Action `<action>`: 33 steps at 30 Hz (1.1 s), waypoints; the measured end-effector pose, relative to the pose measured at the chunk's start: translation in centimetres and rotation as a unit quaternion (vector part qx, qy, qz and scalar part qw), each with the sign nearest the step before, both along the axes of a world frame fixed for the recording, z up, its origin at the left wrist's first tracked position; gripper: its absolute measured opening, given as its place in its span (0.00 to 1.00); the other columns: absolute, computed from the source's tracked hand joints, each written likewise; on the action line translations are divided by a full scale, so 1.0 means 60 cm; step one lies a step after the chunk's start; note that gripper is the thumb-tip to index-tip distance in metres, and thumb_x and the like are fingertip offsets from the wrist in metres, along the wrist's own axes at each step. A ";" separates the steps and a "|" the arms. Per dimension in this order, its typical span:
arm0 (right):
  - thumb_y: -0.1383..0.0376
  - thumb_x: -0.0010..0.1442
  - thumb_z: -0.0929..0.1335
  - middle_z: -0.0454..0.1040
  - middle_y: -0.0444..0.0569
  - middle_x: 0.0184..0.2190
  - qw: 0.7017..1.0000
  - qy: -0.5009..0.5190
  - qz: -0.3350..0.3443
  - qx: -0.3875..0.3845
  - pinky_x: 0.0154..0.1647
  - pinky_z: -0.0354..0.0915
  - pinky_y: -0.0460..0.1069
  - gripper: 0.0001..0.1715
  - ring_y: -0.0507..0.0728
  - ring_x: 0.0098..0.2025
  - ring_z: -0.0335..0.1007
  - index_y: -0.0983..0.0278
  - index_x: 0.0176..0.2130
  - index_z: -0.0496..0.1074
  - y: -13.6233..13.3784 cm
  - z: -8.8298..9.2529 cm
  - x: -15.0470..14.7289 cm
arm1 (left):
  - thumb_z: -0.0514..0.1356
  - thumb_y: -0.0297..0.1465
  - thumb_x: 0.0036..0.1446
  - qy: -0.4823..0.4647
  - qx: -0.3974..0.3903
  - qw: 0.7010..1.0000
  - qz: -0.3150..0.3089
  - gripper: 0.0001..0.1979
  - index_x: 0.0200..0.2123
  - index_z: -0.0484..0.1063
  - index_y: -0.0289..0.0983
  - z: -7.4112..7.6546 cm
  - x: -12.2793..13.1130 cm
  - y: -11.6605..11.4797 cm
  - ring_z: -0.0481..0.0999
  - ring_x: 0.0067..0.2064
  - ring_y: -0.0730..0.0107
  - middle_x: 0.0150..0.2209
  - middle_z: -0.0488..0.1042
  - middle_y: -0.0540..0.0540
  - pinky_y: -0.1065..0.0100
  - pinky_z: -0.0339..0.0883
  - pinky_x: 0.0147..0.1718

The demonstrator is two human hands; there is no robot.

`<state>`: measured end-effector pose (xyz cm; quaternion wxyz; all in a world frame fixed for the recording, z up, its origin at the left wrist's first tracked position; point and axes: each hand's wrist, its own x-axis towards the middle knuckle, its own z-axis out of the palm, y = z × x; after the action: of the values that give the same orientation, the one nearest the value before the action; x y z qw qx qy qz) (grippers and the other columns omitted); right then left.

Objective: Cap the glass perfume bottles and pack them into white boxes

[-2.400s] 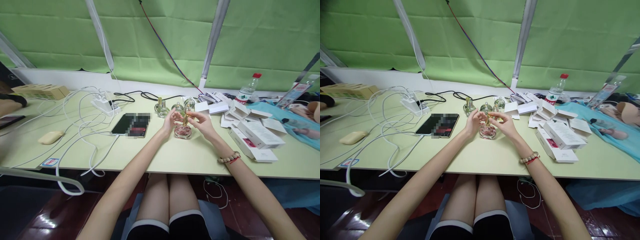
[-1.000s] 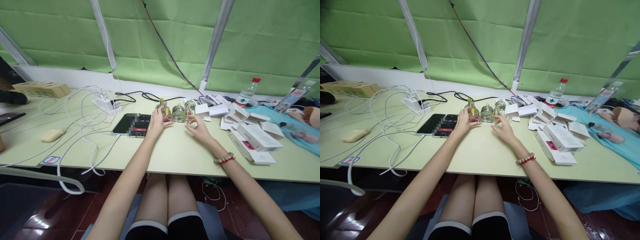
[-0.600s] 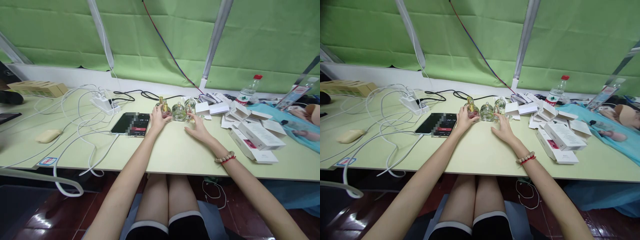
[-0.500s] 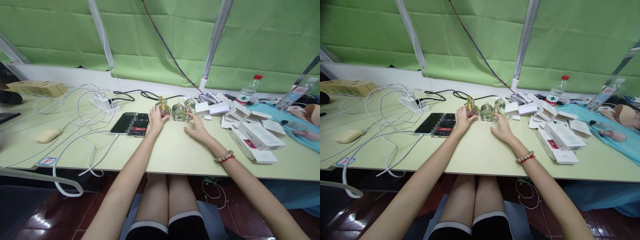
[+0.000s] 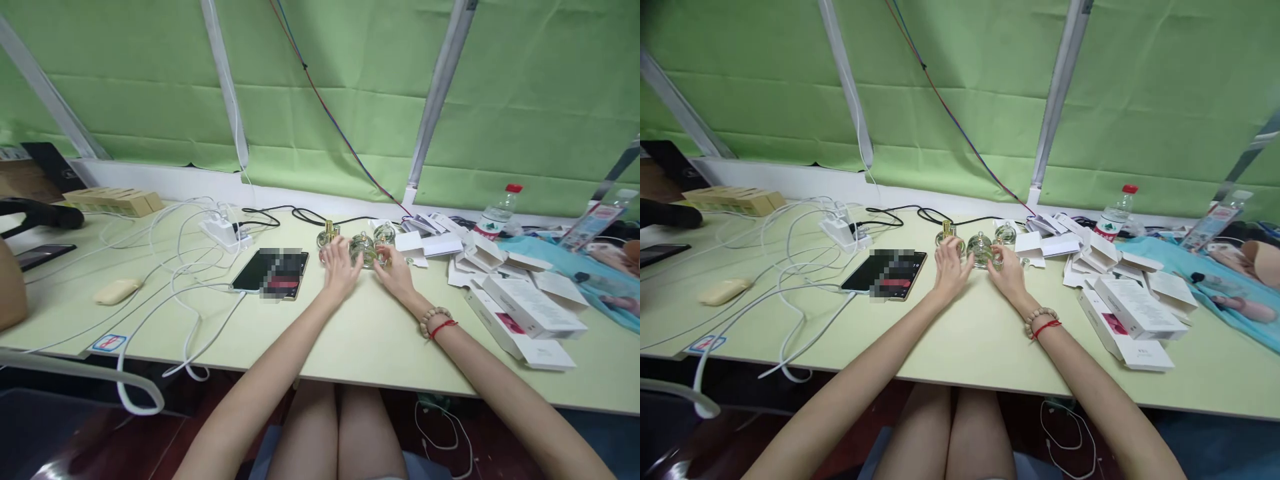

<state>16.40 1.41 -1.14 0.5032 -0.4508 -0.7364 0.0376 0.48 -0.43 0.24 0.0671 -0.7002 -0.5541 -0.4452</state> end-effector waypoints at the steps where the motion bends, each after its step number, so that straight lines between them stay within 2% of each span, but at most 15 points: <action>1: 0.62 0.56 0.63 0.75 0.51 0.37 1.000 0.008 -0.005 -0.011 0.40 0.65 0.54 0.18 0.58 0.35 0.68 0.63 0.47 0.67 0.002 0.003 0.004 | 0.52 0.36 0.59 0.010 -0.008 1.000 -0.028 0.19 0.53 0.58 0.37 -0.003 0.008 -0.005 0.60 0.56 0.54 0.54 0.61 0.35 0.54 0.53 0.54; 3: 0.62 0.57 0.62 0.76 0.50 0.35 0.999 0.017 -0.020 -0.038 0.35 0.65 0.52 0.14 0.56 0.32 0.69 0.63 0.43 0.69 0.003 0.008 0.014 | 0.53 0.36 0.58 0.020 -0.034 0.998 -0.057 0.20 0.53 0.57 0.36 -0.008 0.019 -0.009 0.60 0.55 0.54 0.54 0.60 0.35 0.54 0.53 0.54; 5: 0.62 0.56 0.62 0.77 0.49 0.34 0.997 0.011 -0.043 -0.061 0.32 0.64 0.50 0.12 0.55 0.30 0.69 0.62 0.38 0.71 0.001 0.011 0.024 | 0.54 0.39 0.58 0.016 -0.065 0.996 -0.058 0.23 0.53 0.56 0.36 -0.012 0.022 -0.008 0.60 0.55 0.53 0.54 0.60 0.35 0.54 0.54 0.53; 9: 0.64 0.52 0.65 0.78 0.46 0.33 0.990 -0.049 -0.080 -0.102 0.32 0.62 0.50 0.10 0.56 0.31 0.70 0.61 0.36 0.74 -0.008 0.011 0.033 | 0.56 0.46 0.55 0.011 -0.114 0.993 -0.039 0.29 0.54 0.56 0.36 -0.013 0.020 0.005 0.62 0.53 0.50 0.51 0.63 0.36 0.51 0.54 0.53; 12: 0.64 0.51 0.66 0.78 0.46 0.35 0.984 -0.088 -0.081 -0.130 0.32 0.62 0.50 0.11 0.56 0.32 0.70 0.60 0.36 0.76 -0.012 0.013 0.032 | 0.55 0.45 0.56 0.045 -0.114 0.991 -0.047 0.30 0.57 0.55 0.34 -0.010 0.021 0.015 0.62 0.55 0.49 0.53 0.63 0.34 0.52 0.54 0.54; 15: 0.63 0.52 0.67 0.78 0.47 0.37 0.981 -0.114 -0.076 -0.137 0.31 0.62 0.50 0.10 0.56 0.32 0.71 0.60 0.35 0.77 -0.016 0.016 0.030 | 0.53 0.42 0.59 0.070 -0.109 0.990 -0.054 0.28 0.58 0.55 0.33 -0.005 0.023 0.025 0.65 0.54 0.51 0.52 0.64 0.34 0.56 0.58 0.52; 19: 0.59 0.54 0.67 0.78 0.47 0.37 0.977 -0.142 -0.079 -0.141 0.31 0.61 0.49 0.11 0.56 0.34 0.71 0.60 0.35 0.77 -0.018 0.019 0.031 | 0.53 0.43 0.59 0.087 -0.112 0.989 -0.032 0.27 0.57 0.57 0.35 0.001 0.024 0.032 0.69 0.51 0.54 0.51 0.65 0.36 0.63 0.65 0.44; 24: 0.59 0.53 0.68 0.77 0.46 0.36 0.967 -0.170 -0.096 -0.162 0.33 0.60 0.49 0.12 0.56 0.36 0.71 0.60 0.37 0.77 -0.018 0.018 0.032 | 0.51 0.44 0.60 0.077 -0.161 0.984 -0.015 0.28 0.60 0.53 0.40 0.004 0.023 0.026 0.73 0.46 0.60 0.52 0.64 0.41 0.68 0.66 0.36; 29: 0.62 0.53 0.68 0.78 0.44 0.36 0.969 -0.147 -0.089 -0.179 0.33 0.60 0.48 0.09 0.54 0.32 0.71 0.59 0.35 0.77 -0.016 0.017 0.033 | 0.51 0.45 0.60 0.055 -0.173 0.982 -0.045 0.20 0.51 0.63 0.40 0.001 0.016 0.023 0.72 0.47 0.60 0.49 0.67 0.43 0.66 0.66 0.37; 33: 0.63 0.51 0.68 0.79 0.44 0.32 0.971 -0.126 -0.083 -0.184 0.31 0.60 0.48 0.09 0.54 0.31 0.70 0.59 0.33 0.77 -0.015 0.017 0.035 | 0.51 0.42 0.60 0.036 -0.173 0.981 -0.078 0.16 0.47 0.65 0.41 0.004 0.012 0.015 0.71 0.48 0.60 0.48 0.70 0.44 0.65 0.65 0.39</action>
<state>18.47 0.52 -0.15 0.3163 -0.5964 -0.7340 0.0736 1.20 0.44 0.51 -0.0702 -0.7579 -0.5633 -0.3214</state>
